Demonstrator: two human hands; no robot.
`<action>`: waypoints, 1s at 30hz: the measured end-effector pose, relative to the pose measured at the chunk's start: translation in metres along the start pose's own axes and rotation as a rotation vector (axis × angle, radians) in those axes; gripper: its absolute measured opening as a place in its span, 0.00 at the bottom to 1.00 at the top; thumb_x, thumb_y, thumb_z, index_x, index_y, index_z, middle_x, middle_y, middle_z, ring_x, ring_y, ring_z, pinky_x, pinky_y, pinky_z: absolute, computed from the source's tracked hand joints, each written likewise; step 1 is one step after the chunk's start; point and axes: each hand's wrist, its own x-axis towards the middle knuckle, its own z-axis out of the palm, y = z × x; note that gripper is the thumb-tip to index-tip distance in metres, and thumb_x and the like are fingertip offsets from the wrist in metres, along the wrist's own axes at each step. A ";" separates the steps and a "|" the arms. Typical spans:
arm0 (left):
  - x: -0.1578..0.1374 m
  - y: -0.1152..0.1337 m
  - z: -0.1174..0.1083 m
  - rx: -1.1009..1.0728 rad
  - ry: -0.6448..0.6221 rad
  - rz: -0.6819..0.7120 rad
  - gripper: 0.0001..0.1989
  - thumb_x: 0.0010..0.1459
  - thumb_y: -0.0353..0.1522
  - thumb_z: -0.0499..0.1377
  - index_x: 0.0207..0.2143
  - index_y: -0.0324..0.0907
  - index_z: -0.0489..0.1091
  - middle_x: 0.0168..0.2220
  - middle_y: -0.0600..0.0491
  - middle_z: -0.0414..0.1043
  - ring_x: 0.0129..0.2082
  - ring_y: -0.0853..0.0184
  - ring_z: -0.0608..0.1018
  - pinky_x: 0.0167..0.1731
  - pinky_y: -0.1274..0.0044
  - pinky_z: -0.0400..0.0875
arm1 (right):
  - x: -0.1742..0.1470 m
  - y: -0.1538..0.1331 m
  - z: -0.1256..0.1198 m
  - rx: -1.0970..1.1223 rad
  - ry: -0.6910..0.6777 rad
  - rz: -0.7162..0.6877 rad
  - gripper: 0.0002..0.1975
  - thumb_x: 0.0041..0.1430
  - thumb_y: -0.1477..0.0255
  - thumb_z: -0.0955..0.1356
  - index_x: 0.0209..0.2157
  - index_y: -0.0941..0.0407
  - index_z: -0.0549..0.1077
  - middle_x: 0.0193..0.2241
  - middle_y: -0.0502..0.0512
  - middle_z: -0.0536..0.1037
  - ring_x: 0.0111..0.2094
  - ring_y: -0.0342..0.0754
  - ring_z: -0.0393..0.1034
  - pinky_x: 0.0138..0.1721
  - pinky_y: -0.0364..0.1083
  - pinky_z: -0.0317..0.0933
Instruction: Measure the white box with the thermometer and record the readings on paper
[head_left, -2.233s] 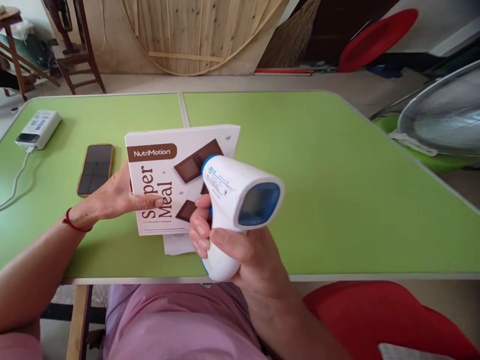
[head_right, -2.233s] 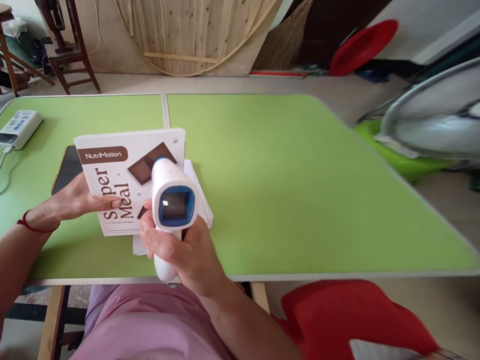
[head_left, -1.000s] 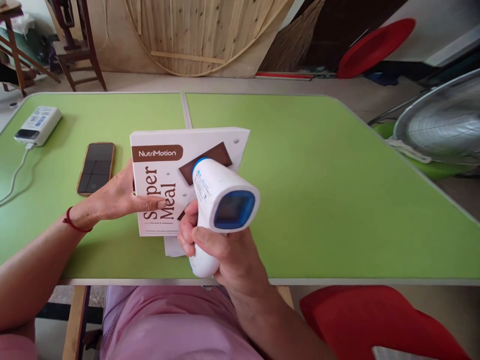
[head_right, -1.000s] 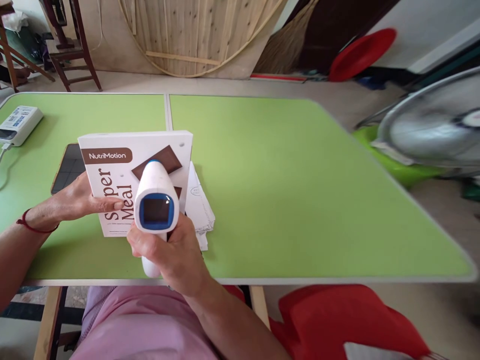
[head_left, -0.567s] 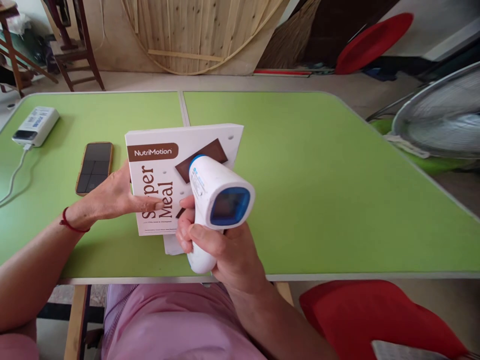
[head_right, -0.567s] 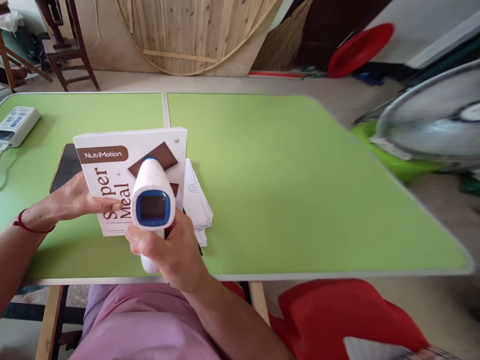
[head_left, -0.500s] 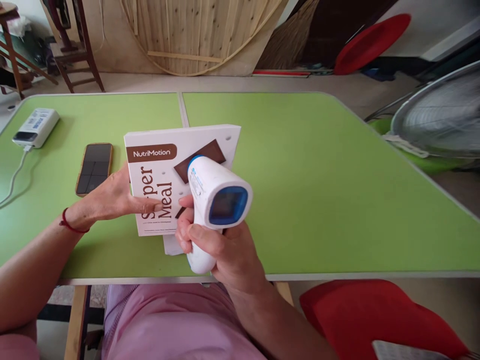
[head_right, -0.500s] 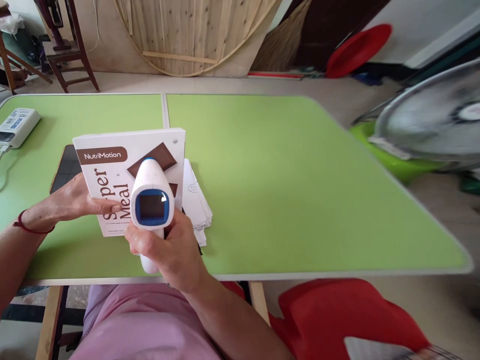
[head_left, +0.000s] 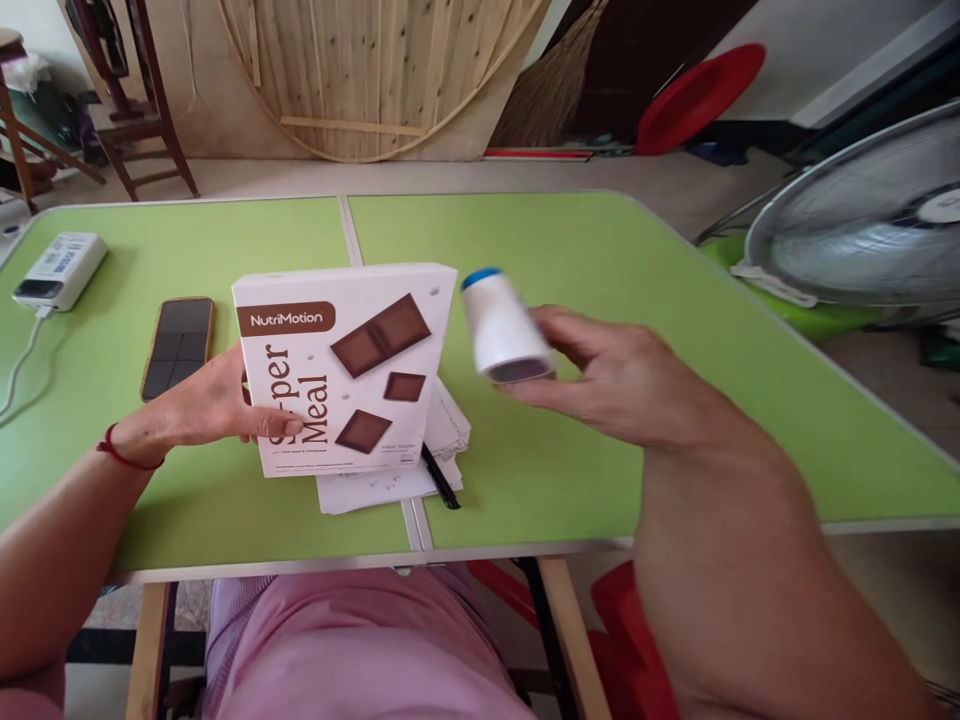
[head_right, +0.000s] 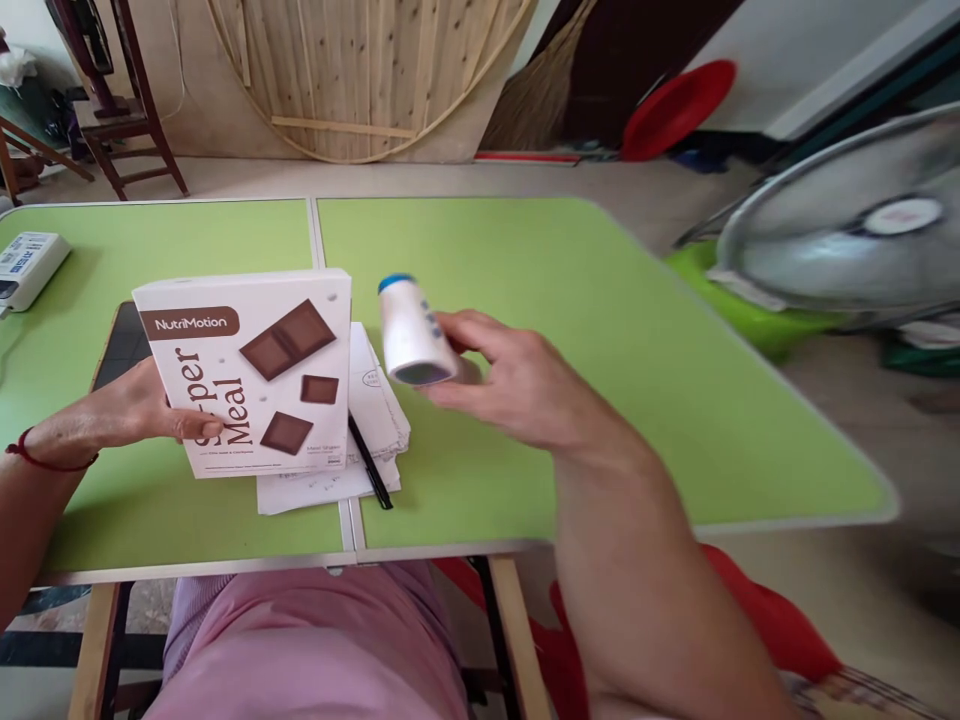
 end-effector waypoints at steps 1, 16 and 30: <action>0.000 -0.001 0.000 -0.014 -0.002 0.018 0.27 0.54 0.40 0.71 0.53 0.40 0.69 0.43 0.44 0.80 0.36 0.60 0.82 0.27 0.78 0.77 | 0.004 0.009 0.000 -0.106 -0.061 -0.015 0.21 0.47 0.64 0.74 0.46 0.52 0.80 0.45 0.59 0.81 0.44 0.59 0.76 0.46 0.58 0.71; -0.002 -0.016 -0.025 0.330 0.457 0.198 0.42 0.45 0.46 0.76 0.60 0.46 0.67 0.55 0.54 0.75 0.55 0.51 0.75 0.54 0.64 0.73 | 0.002 0.050 0.031 -0.584 -0.264 -0.095 0.27 0.59 0.67 0.64 0.60 0.55 0.72 0.47 0.63 0.80 0.48 0.64 0.74 0.50 0.62 0.68; 0.010 -0.035 -0.022 0.619 0.496 0.117 0.39 0.52 0.58 0.66 0.54 0.40 0.65 0.47 0.47 0.74 0.46 0.56 0.77 0.38 0.68 0.74 | -0.018 0.005 0.035 -0.303 -0.102 -0.340 0.10 0.64 0.71 0.65 0.42 0.55 0.77 0.36 0.60 0.80 0.32 0.52 0.76 0.35 0.53 0.72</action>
